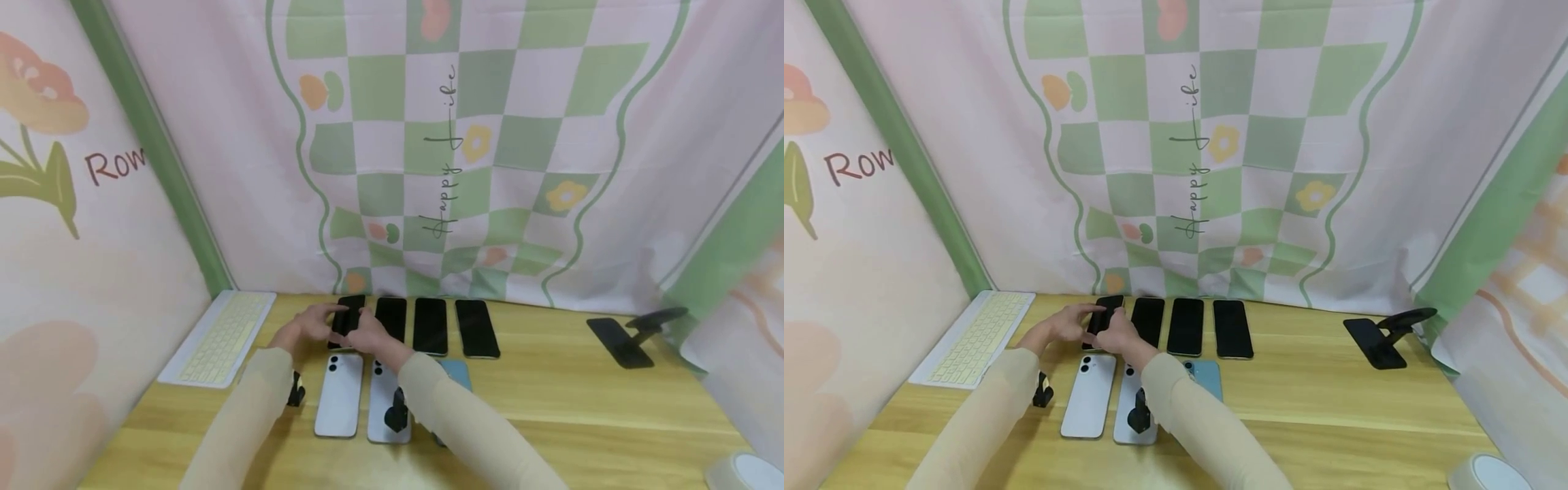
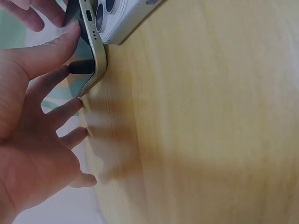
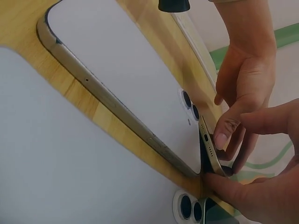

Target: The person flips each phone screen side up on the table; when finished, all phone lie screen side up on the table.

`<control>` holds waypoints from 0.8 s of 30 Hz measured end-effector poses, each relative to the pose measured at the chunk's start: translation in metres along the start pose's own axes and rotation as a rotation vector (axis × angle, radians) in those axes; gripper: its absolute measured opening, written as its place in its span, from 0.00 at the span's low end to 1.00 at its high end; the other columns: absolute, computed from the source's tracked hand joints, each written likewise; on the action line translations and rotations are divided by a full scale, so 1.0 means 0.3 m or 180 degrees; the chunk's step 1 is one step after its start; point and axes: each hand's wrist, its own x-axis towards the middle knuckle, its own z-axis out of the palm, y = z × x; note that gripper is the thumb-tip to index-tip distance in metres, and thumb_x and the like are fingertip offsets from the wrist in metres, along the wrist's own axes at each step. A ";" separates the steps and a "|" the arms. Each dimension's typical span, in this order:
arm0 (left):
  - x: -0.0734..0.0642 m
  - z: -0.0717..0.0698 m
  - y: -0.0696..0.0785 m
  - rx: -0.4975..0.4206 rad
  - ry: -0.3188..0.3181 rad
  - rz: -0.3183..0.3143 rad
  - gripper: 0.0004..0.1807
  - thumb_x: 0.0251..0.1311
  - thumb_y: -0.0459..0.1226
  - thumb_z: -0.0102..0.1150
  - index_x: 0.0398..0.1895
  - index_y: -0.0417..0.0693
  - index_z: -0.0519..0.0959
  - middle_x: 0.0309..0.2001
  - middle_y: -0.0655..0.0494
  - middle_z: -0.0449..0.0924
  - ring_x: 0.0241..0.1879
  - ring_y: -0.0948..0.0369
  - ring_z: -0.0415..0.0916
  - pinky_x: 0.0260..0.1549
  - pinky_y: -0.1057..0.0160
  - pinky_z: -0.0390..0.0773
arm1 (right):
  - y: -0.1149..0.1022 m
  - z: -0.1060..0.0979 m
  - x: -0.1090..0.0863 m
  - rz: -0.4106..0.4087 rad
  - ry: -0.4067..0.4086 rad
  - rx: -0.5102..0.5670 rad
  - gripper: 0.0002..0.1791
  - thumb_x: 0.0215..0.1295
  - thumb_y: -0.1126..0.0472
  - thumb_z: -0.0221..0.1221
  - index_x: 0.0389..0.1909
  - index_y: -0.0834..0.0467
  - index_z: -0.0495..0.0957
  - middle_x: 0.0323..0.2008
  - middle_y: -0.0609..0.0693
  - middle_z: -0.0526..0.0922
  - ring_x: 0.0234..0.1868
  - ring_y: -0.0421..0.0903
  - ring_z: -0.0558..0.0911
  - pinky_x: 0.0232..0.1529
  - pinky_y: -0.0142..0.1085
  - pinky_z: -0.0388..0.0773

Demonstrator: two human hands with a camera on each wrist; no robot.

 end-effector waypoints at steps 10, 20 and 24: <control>-0.001 -0.002 0.010 0.0067 0.0080 0.0036 0.43 0.55 0.43 0.76 0.76 0.51 0.70 0.77 0.37 0.65 0.77 0.34 0.62 0.68 0.17 0.52 | -0.002 0.004 0.001 0.0022 -0.0055 -0.0023 0.47 0.68 0.63 0.62 0.81 0.66 0.47 0.78 0.69 0.61 0.80 0.63 0.62 0.81 0.57 0.59; -0.011 0.016 0.011 0.0083 0.0074 -0.0081 0.40 0.58 0.34 0.67 0.77 0.54 0.68 0.80 0.40 0.60 0.79 0.33 0.56 0.69 0.16 0.49 | 0.007 0.018 0.006 0.0069 -0.0050 0.0034 0.51 0.64 0.62 0.67 0.81 0.66 0.49 0.79 0.68 0.62 0.80 0.63 0.62 0.81 0.56 0.59; -0.016 0.019 0.015 0.0092 0.0091 -0.0122 0.40 0.58 0.32 0.65 0.77 0.54 0.68 0.81 0.41 0.59 0.79 0.33 0.55 0.70 0.17 0.49 | 0.013 0.020 0.010 0.0051 -0.0033 0.0048 0.49 0.65 0.61 0.66 0.81 0.66 0.50 0.79 0.67 0.62 0.80 0.63 0.62 0.81 0.57 0.60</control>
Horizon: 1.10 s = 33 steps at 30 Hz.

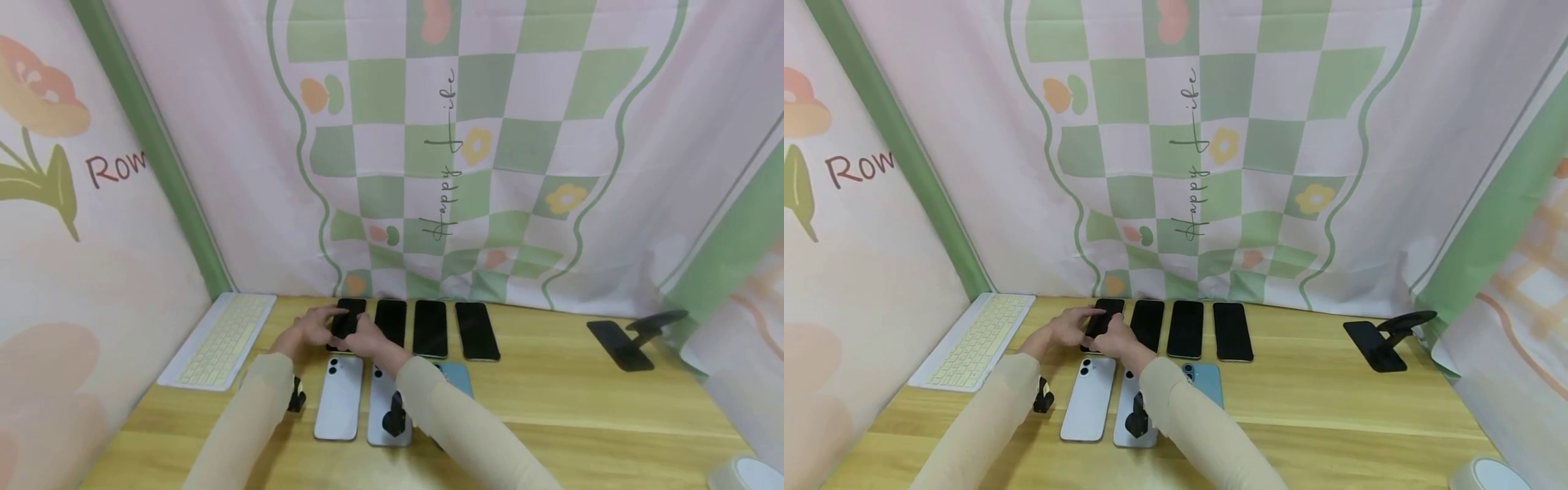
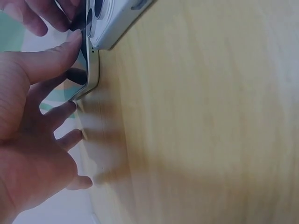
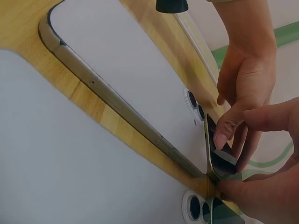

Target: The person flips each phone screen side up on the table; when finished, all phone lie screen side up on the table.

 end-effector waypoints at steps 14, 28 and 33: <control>-0.025 -0.004 0.069 0.0320 0.0304 0.0065 0.45 0.57 0.40 0.72 0.79 0.48 0.64 0.79 0.42 0.65 0.78 0.34 0.58 0.73 0.19 0.44 | 0.055 -0.160 -0.097 -0.0380 -0.0053 -0.0261 0.39 0.69 0.62 0.62 0.77 0.64 0.58 0.78 0.65 0.65 0.79 0.63 0.65 0.77 0.57 0.66; -0.116 0.146 0.398 0.0869 0.0006 0.1137 0.34 0.70 0.42 0.63 0.77 0.48 0.67 0.80 0.47 0.63 0.81 0.42 0.56 0.78 0.27 0.48 | 0.191 -0.402 -0.368 -0.1109 -0.0318 -0.1822 0.35 0.73 0.60 0.60 0.76 0.68 0.63 0.76 0.69 0.67 0.71 0.64 0.75 0.70 0.59 0.74; -0.162 0.217 0.463 0.1084 -0.0062 0.1323 0.35 0.70 0.46 0.63 0.78 0.51 0.66 0.79 0.51 0.66 0.79 0.47 0.61 0.78 0.29 0.50 | 0.282 -0.443 -0.459 -0.1442 -0.0216 -0.2320 0.34 0.70 0.59 0.64 0.71 0.70 0.68 0.75 0.72 0.66 0.74 0.69 0.70 0.72 0.62 0.70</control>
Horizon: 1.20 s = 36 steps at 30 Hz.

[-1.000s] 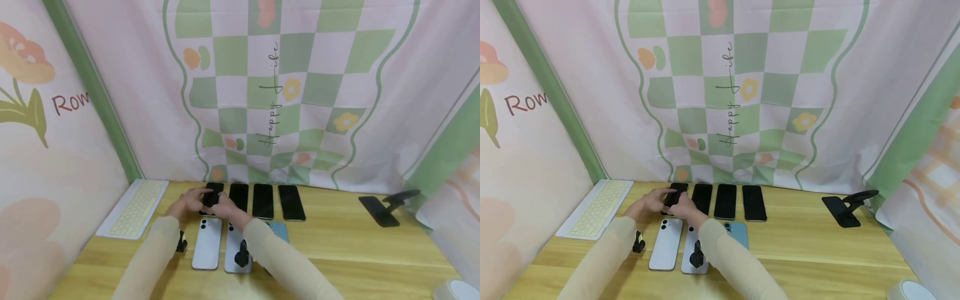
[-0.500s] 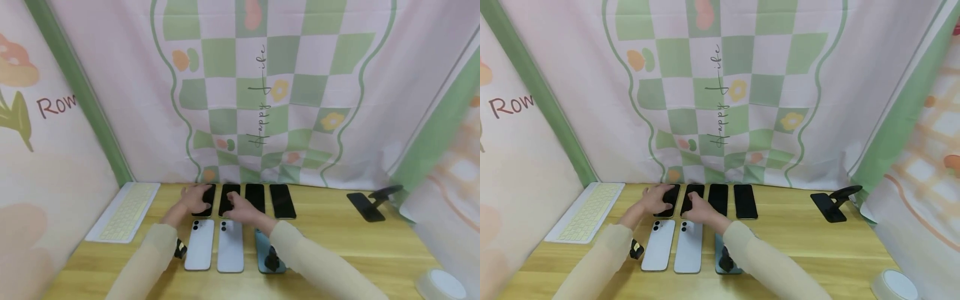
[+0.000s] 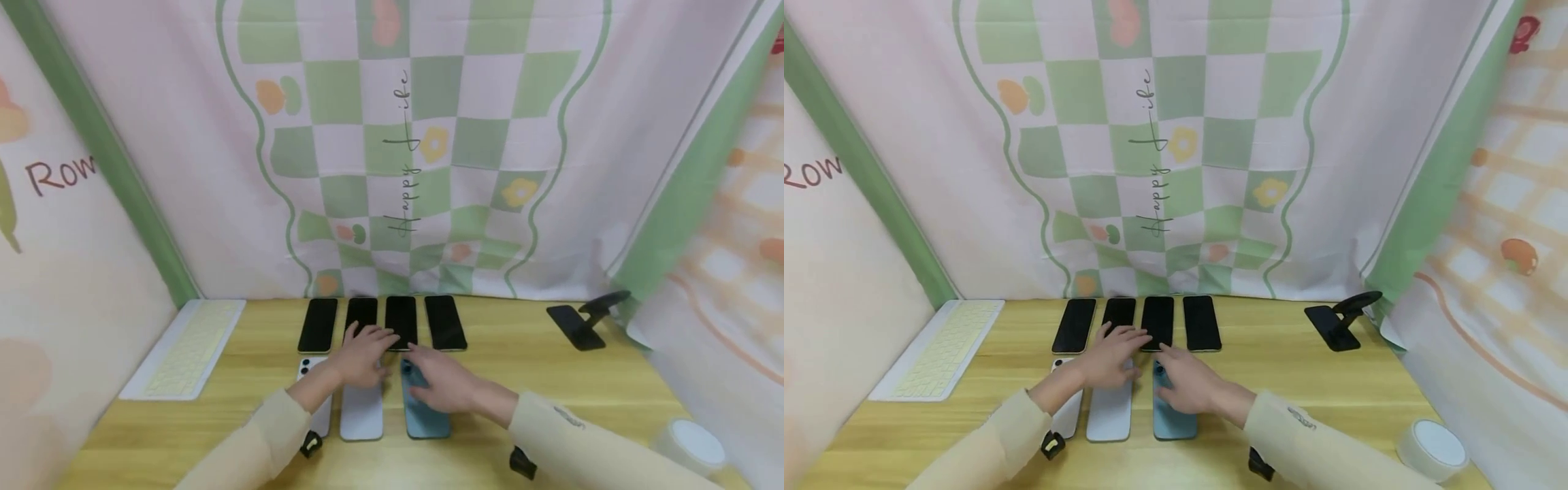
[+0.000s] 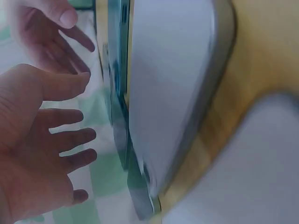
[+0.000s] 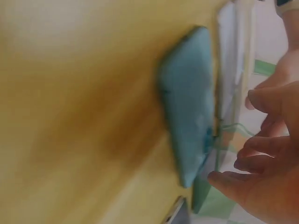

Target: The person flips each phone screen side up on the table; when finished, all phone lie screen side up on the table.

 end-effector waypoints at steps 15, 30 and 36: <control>-0.015 0.051 0.092 0.0121 -0.0285 0.0368 0.41 0.64 0.52 0.68 0.78 0.51 0.66 0.75 0.52 0.68 0.72 0.51 0.68 0.72 0.39 0.67 | 0.015 0.049 -0.182 -0.0028 -0.0241 -0.0059 0.41 0.67 0.46 0.68 0.72 0.66 0.70 0.78 0.71 0.61 0.77 0.70 0.65 0.72 0.64 0.69; -0.007 0.071 0.104 -0.0009 -0.0533 0.0194 0.45 0.61 0.50 0.72 0.80 0.56 0.63 0.81 0.46 0.59 0.80 0.44 0.57 0.76 0.34 0.62 | 0.018 0.097 -0.202 0.0157 -0.0219 -0.0117 0.37 0.66 0.50 0.69 0.71 0.63 0.72 0.78 0.67 0.63 0.79 0.68 0.64 0.74 0.63 0.67; -0.004 0.070 0.096 -0.0161 -0.0532 0.0230 0.45 0.58 0.50 0.75 0.78 0.56 0.66 0.80 0.46 0.60 0.79 0.46 0.58 0.76 0.32 0.61 | 0.020 0.103 -0.206 0.0192 -0.0193 -0.0068 0.36 0.67 0.49 0.68 0.71 0.62 0.72 0.78 0.68 0.64 0.76 0.72 0.65 0.71 0.65 0.70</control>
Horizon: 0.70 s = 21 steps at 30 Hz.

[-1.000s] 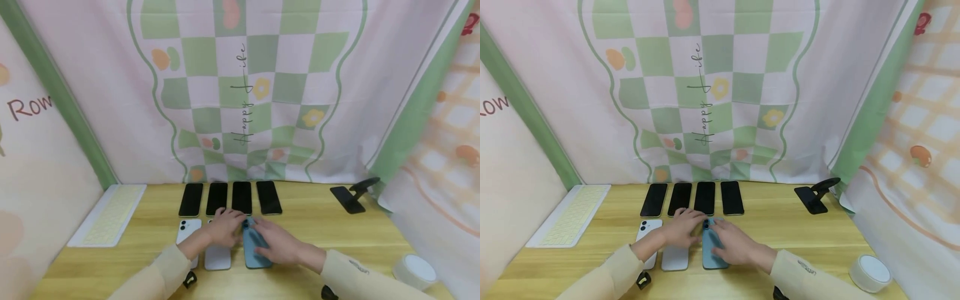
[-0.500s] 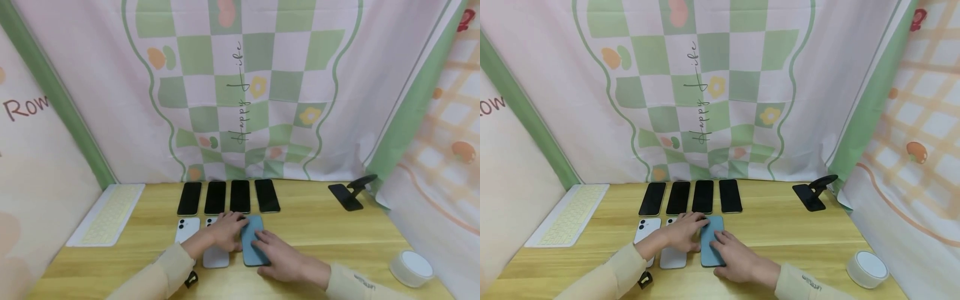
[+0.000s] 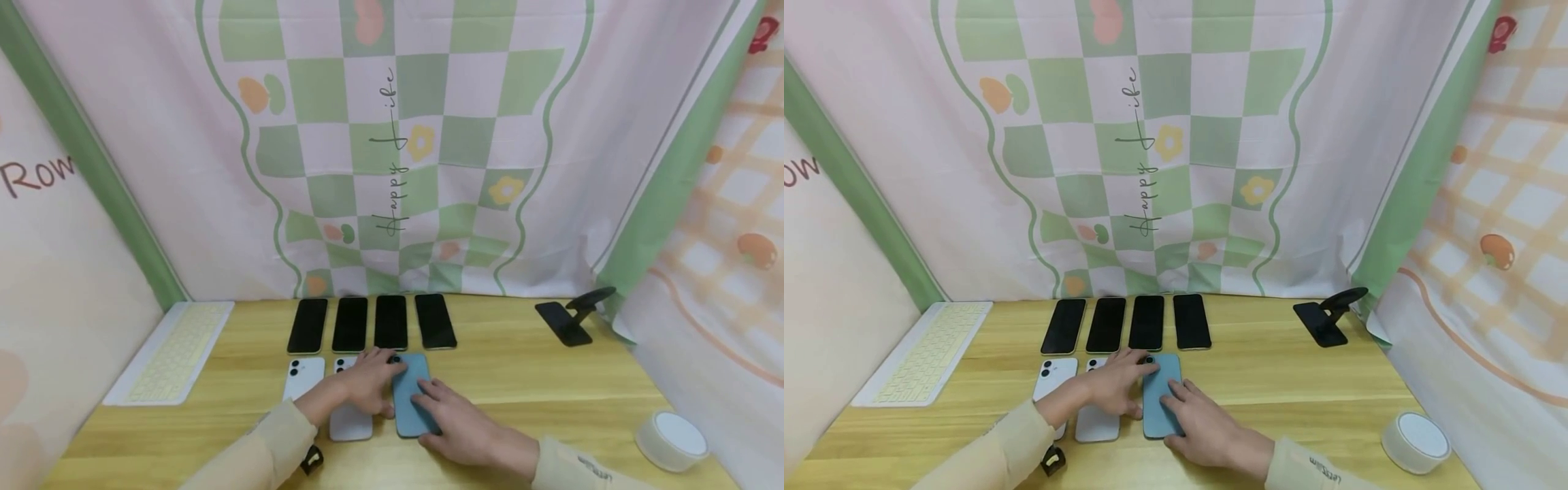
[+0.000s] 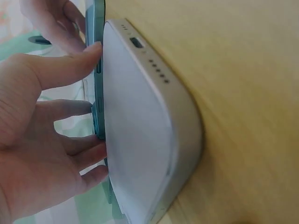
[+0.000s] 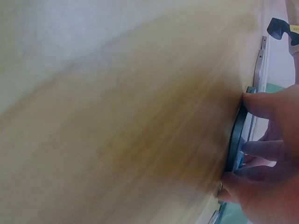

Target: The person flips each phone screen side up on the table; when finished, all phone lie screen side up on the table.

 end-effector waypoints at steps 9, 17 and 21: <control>0.003 -0.006 0.007 -0.0145 0.0028 -0.0011 0.42 0.60 0.53 0.72 0.76 0.54 0.69 0.79 0.45 0.63 0.78 0.44 0.59 0.76 0.35 0.61 | -0.004 0.004 -0.001 -0.0019 0.0030 0.0022 0.35 0.68 0.51 0.68 0.70 0.64 0.73 0.77 0.69 0.64 0.75 0.73 0.67 0.69 0.65 0.72; 0.014 0.003 0.012 -0.0141 0.0179 0.0096 0.36 0.58 0.49 0.75 0.69 0.54 0.74 0.71 0.45 0.70 0.69 0.49 0.65 0.71 0.47 0.68 | -0.005 0.005 -0.002 -0.0087 0.0066 0.0016 0.34 0.68 0.52 0.67 0.70 0.65 0.73 0.76 0.70 0.65 0.74 0.73 0.68 0.69 0.64 0.72; 0.028 -0.001 0.010 -0.0349 0.0282 0.0101 0.28 0.58 0.40 0.74 0.62 0.53 0.77 0.64 0.46 0.74 0.60 0.53 0.67 0.60 0.54 0.71 | -0.003 0.006 -0.003 -0.0098 0.0032 0.0016 0.34 0.70 0.52 0.66 0.71 0.64 0.72 0.77 0.70 0.64 0.75 0.73 0.67 0.70 0.64 0.71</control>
